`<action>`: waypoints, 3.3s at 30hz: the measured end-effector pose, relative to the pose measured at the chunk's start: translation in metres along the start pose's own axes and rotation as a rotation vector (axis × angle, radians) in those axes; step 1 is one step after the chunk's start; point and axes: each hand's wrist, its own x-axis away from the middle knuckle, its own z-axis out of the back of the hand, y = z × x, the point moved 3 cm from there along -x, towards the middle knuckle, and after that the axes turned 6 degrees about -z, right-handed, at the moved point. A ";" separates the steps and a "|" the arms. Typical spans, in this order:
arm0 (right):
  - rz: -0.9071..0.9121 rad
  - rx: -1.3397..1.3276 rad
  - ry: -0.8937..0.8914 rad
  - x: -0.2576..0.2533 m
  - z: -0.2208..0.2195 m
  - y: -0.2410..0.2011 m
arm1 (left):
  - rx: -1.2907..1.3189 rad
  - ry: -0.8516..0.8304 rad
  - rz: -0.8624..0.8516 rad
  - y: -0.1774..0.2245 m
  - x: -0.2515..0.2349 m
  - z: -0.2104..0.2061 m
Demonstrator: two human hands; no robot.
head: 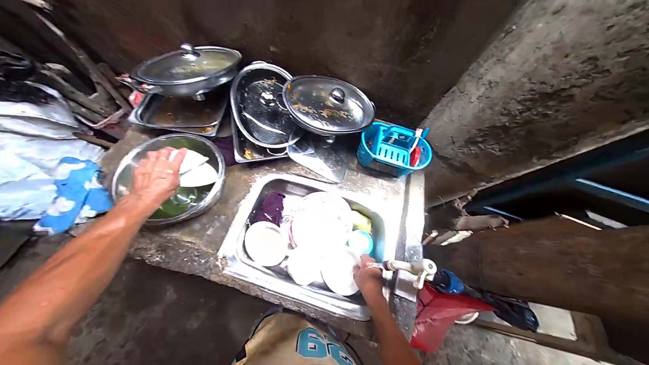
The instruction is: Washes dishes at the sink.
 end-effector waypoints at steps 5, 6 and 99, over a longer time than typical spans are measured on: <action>0.128 -0.140 0.117 0.012 0.001 0.014 | -0.007 -0.122 -0.071 -0.016 -0.011 -0.007; 0.147 -0.177 0.162 0.016 0.000 0.018 | -0.027 -0.135 -0.095 -0.014 -0.011 -0.006; 0.136 -1.073 0.322 -0.012 0.001 0.027 | 1.469 -0.247 0.056 0.364 0.085 -0.076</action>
